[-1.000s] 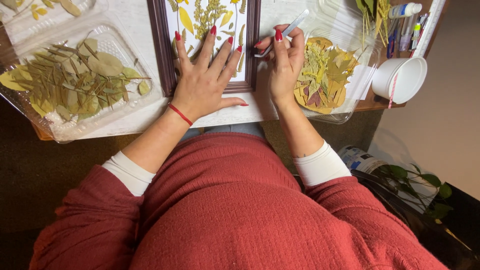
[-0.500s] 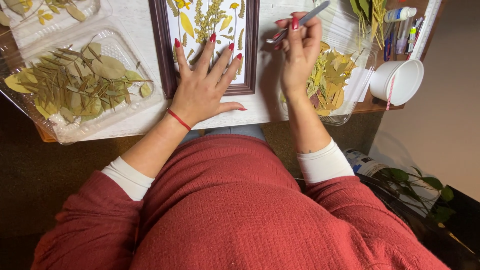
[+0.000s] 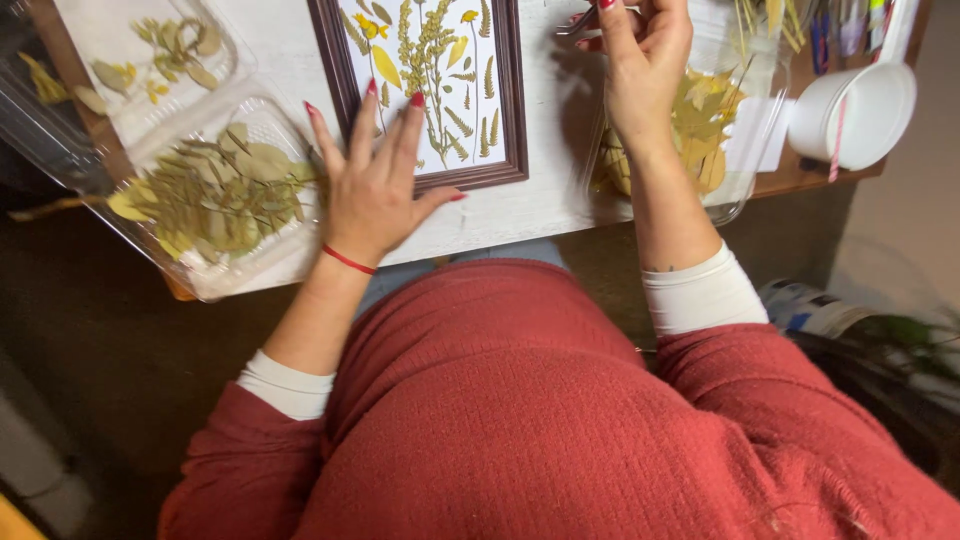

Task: Arranging and securing dried plants and flowers inside a picture frame using tweezers and adhesive.

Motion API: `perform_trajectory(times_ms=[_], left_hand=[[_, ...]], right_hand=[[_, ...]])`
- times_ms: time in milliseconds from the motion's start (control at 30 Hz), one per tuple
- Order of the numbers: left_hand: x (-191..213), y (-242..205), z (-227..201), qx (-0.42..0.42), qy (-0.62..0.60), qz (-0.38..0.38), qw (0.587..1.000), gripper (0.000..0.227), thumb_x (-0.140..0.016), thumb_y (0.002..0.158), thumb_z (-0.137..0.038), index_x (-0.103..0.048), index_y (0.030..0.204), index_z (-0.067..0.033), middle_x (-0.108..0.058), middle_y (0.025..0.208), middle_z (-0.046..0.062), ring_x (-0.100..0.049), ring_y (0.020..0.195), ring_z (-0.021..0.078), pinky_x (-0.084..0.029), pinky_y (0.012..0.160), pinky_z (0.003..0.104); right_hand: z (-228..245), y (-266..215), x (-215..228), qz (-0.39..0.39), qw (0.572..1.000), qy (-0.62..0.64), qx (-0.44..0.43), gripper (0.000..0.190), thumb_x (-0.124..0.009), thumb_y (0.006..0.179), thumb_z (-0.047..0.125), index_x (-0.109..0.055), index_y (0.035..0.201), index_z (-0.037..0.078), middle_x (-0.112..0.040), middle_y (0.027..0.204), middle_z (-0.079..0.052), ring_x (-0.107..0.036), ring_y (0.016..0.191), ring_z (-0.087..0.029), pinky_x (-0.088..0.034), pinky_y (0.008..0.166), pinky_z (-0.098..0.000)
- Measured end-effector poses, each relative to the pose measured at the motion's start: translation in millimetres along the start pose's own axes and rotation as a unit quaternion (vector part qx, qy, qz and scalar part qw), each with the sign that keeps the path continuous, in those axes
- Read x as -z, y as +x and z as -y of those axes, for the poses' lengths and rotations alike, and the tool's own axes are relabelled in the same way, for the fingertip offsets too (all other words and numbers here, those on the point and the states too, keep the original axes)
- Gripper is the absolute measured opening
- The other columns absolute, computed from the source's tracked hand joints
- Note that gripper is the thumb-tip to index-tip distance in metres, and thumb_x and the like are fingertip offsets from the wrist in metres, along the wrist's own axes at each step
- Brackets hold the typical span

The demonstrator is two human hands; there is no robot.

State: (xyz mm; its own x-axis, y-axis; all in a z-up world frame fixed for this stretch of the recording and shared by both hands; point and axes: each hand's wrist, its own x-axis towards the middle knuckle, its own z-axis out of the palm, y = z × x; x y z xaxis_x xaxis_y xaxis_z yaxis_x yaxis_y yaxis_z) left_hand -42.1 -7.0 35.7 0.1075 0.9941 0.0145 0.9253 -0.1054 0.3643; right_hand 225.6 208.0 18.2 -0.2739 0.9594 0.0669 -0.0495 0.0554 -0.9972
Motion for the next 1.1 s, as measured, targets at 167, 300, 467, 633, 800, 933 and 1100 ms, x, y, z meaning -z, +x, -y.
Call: perform_trajectory(times_ms=[167, 300, 467, 633, 800, 933, 1100], left_hand=[[-9.4, 14.3, -21.6, -0.055, 0.019, 0.013, 0.998, 0.109, -0.06, 0.095, -0.081, -0.029, 0.165, -0.0035, -0.046, 0.166, 0.009, -0.021, 0.158, 0.0409, -0.001, 0.115, 0.081], [-13.1, 31.0, -34.0, -0.05, 0.024, 0.043, 0.998, 0.112, -0.058, 0.09, -0.083, -0.034, 0.162, -0.0014, -0.043, 0.165, 0.01, -0.017, 0.157, 0.0416, 0.0, 0.111, 0.085], [-17.1, 38.3, -36.9, -0.049, 0.036, 0.077, 0.995, 0.116, -0.056, 0.088, -0.086, -0.034, 0.162, 0.0003, -0.039, 0.167, 0.008, -0.013, 0.156, 0.0412, 0.003, 0.108, 0.086], [-15.8, 36.5, -38.3, -0.034, 0.059, 0.088, 0.994, 0.116, -0.056, 0.086, -0.087, -0.031, 0.163, -0.0033, -0.035, 0.169, 0.006, -0.012, 0.156, 0.0415, 0.005, 0.108, 0.085], [-5.3, 22.6, -28.0, -0.027, 0.066, 0.033, 0.997, 0.116, -0.062, 0.089, -0.084, -0.024, 0.165, -0.0059, -0.034, 0.17, 0.009, -0.015, 0.157, 0.0399, 0.006, 0.113, 0.081], [11.2, 12.1, -24.2, 0.017, 0.044, 0.045, 0.998, 0.115, -0.068, 0.088, -0.078, -0.024, 0.164, -0.0037, -0.037, 0.168, 0.008, -0.016, 0.158, 0.0395, 0.006, 0.115, 0.08], [8.6, 6.6, -19.4, 0.009, 0.019, 0.038, 0.999, 0.111, -0.072, 0.089, -0.072, -0.026, 0.163, -0.0018, -0.04, 0.167, 0.007, -0.016, 0.159, 0.0397, 0.007, 0.115, 0.08]], right_hand=[[3.1, -13.3, -7.0, -0.04, 0.998, -0.045, -0.019, 0.015, -0.069, 0.112, 0.011, -0.066, 0.106, -0.003, -0.07, 0.09, -0.004, -0.067, 0.076, -0.011, -0.06, 0.071, -0.0292], [5.0, -22.4, -7.8, -0.051, 0.997, -0.058, -0.015, 0.021, -0.068, 0.112, 0.014, -0.069, 0.099, -0.003, -0.07, 0.085, -0.001, -0.069, 0.076, -0.009, -0.06, 0.069, -0.0272], [-1.9, -35.0, -0.4, -0.064, 0.997, -0.036, -0.031, 0.022, -0.068, 0.113, 0.014, -0.069, 0.099, -0.002, -0.065, 0.081, 0.0, -0.065, 0.073, -0.008, -0.059, 0.068, -0.0274], [16.2, -36.4, -1.0, -0.061, 0.995, -0.052, -0.055, 0.022, -0.069, 0.112, 0.015, -0.068, 0.099, -0.002, -0.059, 0.076, 0.002, -0.058, 0.066, -0.007, -0.055, 0.063, -0.0257], [28.2, -27.5, -7.8, -0.009, 0.965, -0.26, -0.019, 0.023, -0.074, 0.112, 0.016, -0.073, 0.098, -0.001, -0.07, 0.077, -0.003, -0.064, 0.066, -0.008, -0.049, 0.059, -0.0244], [18.4, -17.3, -19.8, 0.014, 0.967, -0.251, -0.026, 0.018, -0.073, 0.111, 0.014, -0.072, 0.101, -0.002, -0.071, 0.079, -0.003, -0.069, 0.068, -0.008, -0.052, 0.059, -0.0248], [-10.3, -5.2, -45.7, 0.09, 0.987, -0.093, -0.096, 0.014, -0.068, 0.11, 0.011, -0.068, 0.101, -0.001, -0.075, 0.084, -0.002, -0.074, 0.074, -0.008, -0.06, 0.064, -0.0245]])
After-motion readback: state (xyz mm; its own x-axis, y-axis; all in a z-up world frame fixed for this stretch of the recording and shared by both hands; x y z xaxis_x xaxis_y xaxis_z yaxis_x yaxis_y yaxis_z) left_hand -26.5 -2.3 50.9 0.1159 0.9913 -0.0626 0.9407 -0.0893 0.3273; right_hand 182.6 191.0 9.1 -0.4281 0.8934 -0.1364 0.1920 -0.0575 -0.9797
